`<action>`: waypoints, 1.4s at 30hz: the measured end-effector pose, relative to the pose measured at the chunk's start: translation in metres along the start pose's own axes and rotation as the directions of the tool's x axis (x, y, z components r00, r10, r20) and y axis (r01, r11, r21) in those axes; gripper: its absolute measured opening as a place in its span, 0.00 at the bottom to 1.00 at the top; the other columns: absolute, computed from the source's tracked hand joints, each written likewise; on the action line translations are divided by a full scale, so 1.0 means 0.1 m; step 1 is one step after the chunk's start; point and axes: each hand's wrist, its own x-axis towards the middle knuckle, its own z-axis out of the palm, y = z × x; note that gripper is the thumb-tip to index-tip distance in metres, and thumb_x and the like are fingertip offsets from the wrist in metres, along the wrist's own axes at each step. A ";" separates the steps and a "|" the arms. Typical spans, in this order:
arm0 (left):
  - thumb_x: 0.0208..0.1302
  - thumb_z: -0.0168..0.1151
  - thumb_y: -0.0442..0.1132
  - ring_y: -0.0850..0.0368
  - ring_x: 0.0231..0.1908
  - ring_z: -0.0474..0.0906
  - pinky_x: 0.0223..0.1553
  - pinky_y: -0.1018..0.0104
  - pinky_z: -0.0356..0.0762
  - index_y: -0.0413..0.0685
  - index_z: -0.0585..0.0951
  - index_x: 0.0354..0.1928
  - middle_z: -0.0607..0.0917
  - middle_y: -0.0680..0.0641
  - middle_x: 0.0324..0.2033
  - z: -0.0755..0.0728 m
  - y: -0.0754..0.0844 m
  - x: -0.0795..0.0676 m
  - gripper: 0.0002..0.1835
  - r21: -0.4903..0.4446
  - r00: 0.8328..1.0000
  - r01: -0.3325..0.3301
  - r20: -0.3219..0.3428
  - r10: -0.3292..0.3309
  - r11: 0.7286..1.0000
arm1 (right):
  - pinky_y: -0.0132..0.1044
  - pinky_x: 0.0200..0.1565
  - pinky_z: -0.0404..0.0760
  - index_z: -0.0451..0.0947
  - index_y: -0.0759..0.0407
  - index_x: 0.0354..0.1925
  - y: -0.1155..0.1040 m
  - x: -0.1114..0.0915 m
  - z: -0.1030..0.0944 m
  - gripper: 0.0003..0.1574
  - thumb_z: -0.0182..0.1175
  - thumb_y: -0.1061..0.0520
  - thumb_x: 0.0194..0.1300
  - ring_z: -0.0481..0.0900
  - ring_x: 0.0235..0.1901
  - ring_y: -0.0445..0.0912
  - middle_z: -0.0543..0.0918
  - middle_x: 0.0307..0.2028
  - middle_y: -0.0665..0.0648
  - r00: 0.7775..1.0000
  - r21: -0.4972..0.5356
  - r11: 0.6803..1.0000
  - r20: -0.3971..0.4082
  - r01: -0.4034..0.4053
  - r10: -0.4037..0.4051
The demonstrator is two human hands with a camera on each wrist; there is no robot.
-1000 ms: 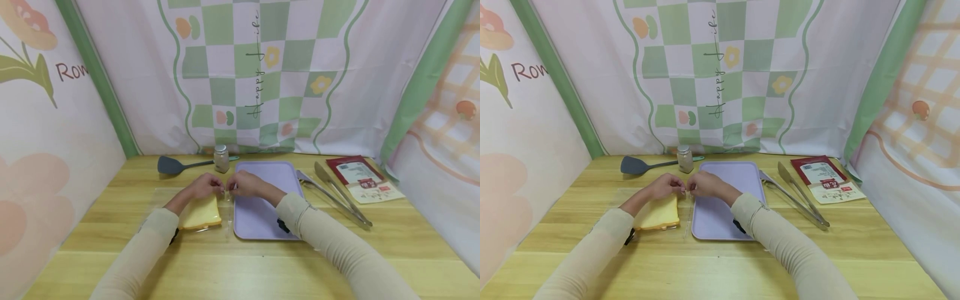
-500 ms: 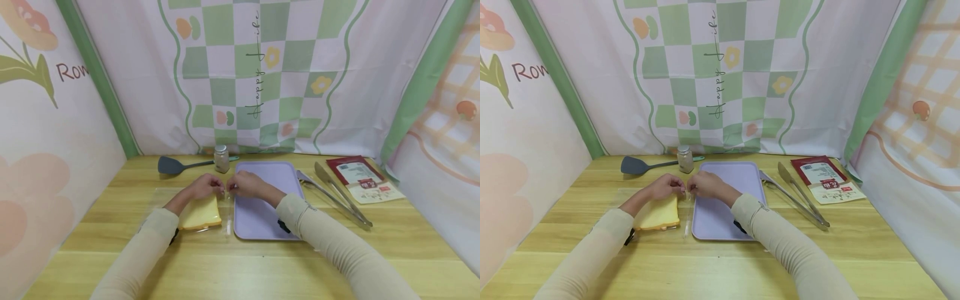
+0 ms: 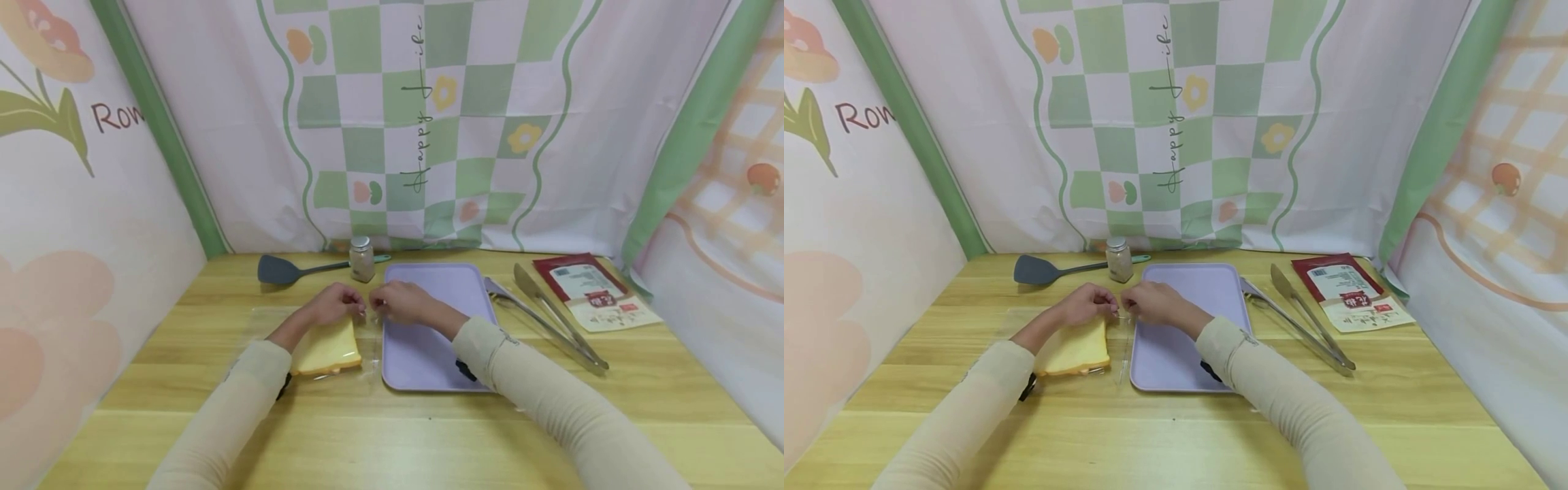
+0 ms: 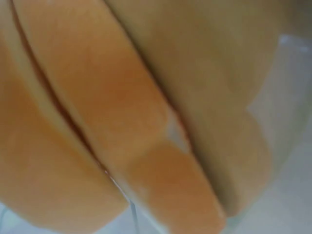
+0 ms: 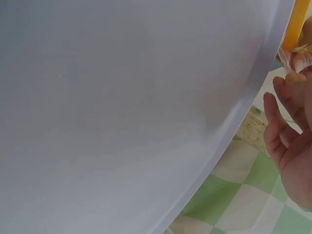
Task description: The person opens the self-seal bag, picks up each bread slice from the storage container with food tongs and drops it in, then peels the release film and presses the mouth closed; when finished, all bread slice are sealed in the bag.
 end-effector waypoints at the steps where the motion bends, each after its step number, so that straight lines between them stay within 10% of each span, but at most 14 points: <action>1: 0.69 0.58 0.30 0.56 0.35 0.83 0.44 0.64 0.79 0.34 0.84 0.38 0.88 0.45 0.32 0.00 0.00 0.00 0.07 0.001 1.000 0.002 0.000 -0.002 1.000 | 0.36 0.33 0.79 0.81 0.51 0.35 0.01 0.00 0.00 0.10 0.63 0.66 0.61 0.79 0.33 0.42 0.83 0.32 0.45 1.000 0.013 1.000 -0.009 0.012 -0.011; 25: 0.68 0.58 0.29 0.58 0.35 0.81 0.43 0.65 0.78 0.32 0.84 0.39 0.87 0.44 0.32 0.00 -0.06 0.01 0.07 -0.002 1.000 -0.015 0.002 0.015 1.000 | 0.31 0.36 0.80 0.85 0.50 0.29 -0.04 0.06 0.02 0.05 0.69 0.59 0.62 0.81 0.32 0.38 0.86 0.29 0.44 0.993 0.196 0.975 -0.030 -0.103 0.111; 42: 0.68 0.59 0.29 0.57 0.35 0.82 0.44 0.64 0.78 0.33 0.84 0.38 0.88 0.44 0.32 0.00 -0.03 0.00 0.06 0.006 1.000 -0.023 0.009 0.023 1.000 | 0.32 0.38 0.80 0.88 0.51 0.37 -0.01 0.03 0.02 0.09 0.65 0.62 0.59 0.83 0.34 0.39 0.88 0.33 0.45 1.000 0.076 0.997 -0.001 0.031 -0.031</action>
